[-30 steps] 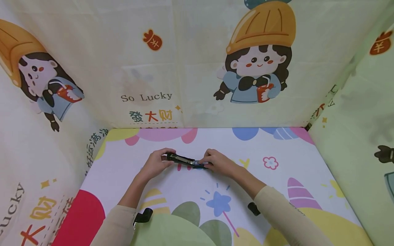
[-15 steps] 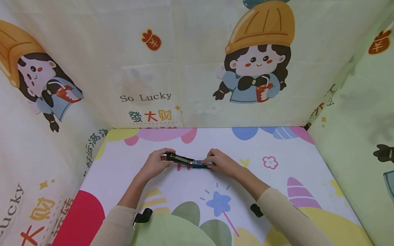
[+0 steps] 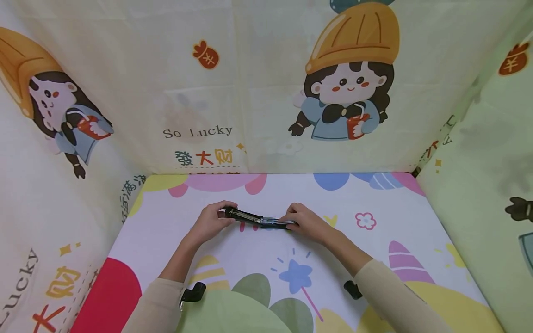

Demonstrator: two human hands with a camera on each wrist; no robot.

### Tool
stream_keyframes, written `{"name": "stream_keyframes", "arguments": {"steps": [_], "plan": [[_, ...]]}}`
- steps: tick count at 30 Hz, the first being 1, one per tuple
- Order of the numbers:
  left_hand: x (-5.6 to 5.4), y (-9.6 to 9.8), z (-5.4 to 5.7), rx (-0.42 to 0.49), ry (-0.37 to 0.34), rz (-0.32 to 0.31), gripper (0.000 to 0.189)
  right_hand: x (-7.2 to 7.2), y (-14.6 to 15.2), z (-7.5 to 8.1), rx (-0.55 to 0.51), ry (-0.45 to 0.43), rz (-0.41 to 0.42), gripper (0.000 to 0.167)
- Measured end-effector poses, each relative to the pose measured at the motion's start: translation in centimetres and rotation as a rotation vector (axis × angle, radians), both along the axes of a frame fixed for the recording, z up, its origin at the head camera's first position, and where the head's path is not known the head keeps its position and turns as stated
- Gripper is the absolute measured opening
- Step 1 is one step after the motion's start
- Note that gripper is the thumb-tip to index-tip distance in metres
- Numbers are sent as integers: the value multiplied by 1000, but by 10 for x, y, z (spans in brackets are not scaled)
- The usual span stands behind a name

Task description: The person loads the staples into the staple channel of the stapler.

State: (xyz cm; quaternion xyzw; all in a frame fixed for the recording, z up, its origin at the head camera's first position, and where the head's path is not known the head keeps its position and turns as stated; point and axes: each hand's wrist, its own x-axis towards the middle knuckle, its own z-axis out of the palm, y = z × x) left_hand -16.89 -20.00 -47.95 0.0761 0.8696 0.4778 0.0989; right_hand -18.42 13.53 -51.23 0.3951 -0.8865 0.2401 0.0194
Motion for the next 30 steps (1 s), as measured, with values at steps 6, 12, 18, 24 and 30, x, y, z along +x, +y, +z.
{"name": "stream_keyframes", "arguments": {"steps": [6, 12, 18, 24, 30], "plan": [[1, -1, 1, -1, 5, -5, 43, 3, 7, -3, -15, 26, -8, 27], [1, -1, 1, -1, -6, -9, 43, 4, 11, -6, -10, 36, -11, 28], [1, 1, 2, 6, -5, -13, 43, 4, 14, -5, -16, -2, -11, 28], [1, 1, 3, 9, -8, -13, 43, 7, 17, -1, -16, -73, -49, 29], [1, 0, 3, 0, -7, -7, 43, 10, 24, -3, -43, -118, -119, 35]]}}
